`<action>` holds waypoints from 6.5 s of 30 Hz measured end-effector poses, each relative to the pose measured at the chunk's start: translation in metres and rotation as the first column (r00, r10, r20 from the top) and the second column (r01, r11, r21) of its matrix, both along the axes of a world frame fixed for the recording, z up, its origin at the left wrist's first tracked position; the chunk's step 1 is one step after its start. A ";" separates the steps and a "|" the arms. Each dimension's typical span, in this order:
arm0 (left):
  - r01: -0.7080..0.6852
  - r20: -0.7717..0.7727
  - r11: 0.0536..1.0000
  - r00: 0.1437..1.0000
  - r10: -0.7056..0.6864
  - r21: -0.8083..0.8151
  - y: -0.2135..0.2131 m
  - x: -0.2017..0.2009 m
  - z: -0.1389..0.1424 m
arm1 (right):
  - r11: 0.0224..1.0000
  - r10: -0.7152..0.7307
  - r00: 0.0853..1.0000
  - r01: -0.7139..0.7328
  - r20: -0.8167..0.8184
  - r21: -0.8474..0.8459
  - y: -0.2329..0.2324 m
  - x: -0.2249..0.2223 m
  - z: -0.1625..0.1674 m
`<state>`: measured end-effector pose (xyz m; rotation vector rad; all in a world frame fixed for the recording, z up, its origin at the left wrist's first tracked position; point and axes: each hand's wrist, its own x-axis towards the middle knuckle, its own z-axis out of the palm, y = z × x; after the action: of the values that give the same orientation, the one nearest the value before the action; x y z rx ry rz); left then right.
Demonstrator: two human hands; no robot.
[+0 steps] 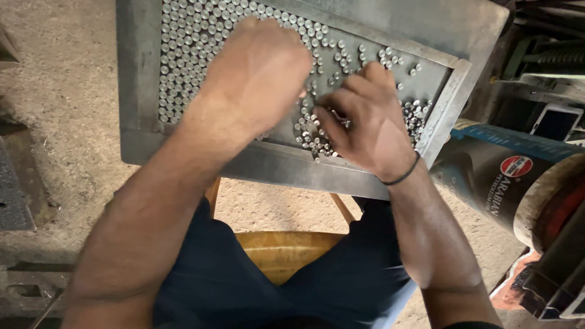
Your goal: The person sits on a stool in front of a metal tray filled with small round metal caps. They pick caps one at a time from a loose pile and place them upright into a neat grid on the tray, gradually filling the grid rows while pushing stray caps aside.
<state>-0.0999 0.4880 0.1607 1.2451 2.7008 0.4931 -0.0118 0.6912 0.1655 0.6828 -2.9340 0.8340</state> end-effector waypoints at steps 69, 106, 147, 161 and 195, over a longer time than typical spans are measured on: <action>0.144 0.148 0.985 0.976 -0.158 0.097 -0.002 0.020 0.010 | 0.997 0.076 0.991 -0.077 0.114 0.007 0.017 -0.002 0.019; 0.203 0.032 0.977 0.978 -0.205 0.058 0.000 0.025 0.011 | 0.975 -0.052 0.990 0.023 0.127 0.220 0.005 0.009 0.025; 0.230 0.106 0.973 0.967 -0.232 0.030 0.007 0.046 0.012 | 0.091 0.153 0.953 0.252 0.264 -0.963 0.074 -0.001 0.018; 0.215 0.126 0.976 0.968 -0.217 0.032 0.011 0.051 0.009 | 0.990 -0.007 0.992 -0.011 0.124 0.138 0.035 0.007 0.027; 0.119 -0.045 0.980 0.993 -0.113 0.162 0.015 0.048 -0.001 | 0.991 -0.016 0.998 0.007 0.064 0.136 0.030 0.011 0.025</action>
<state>-0.0515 0.5025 0.1595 1.4558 2.6418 0.6975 -0.0009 0.7213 0.1907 0.6573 -3.0728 0.6721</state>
